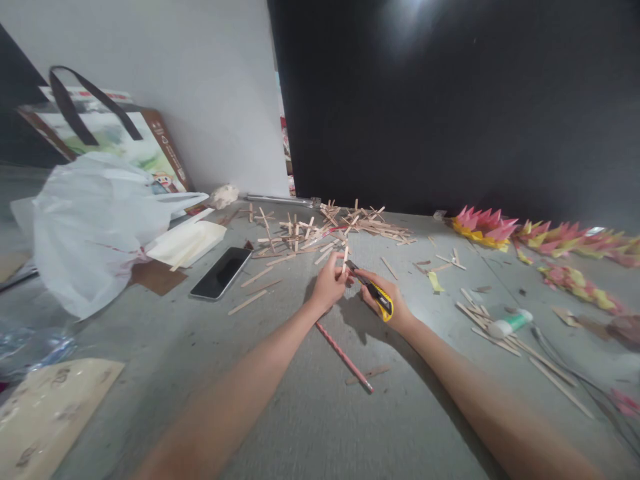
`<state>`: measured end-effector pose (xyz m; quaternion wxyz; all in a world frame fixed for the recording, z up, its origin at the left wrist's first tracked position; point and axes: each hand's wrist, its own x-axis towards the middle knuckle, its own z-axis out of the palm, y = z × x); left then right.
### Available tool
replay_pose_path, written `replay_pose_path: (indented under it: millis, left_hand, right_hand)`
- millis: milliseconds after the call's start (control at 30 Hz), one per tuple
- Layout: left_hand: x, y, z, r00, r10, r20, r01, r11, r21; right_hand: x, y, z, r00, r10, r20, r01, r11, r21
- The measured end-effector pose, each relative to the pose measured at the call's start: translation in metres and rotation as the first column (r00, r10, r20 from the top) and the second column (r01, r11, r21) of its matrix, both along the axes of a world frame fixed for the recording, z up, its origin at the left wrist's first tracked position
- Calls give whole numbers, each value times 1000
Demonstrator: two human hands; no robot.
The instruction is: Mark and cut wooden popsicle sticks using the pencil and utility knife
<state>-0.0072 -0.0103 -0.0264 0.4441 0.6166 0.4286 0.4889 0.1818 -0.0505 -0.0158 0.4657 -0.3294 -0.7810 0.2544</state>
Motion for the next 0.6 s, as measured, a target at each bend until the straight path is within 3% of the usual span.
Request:
replay_pose_path:
  millis: [600]
  left_hand:
    - [1,0,-2,999,-23,44,22,1000,9]
  right_hand:
    - [1,-1,1,1000,3,-10,-3,999,-36]
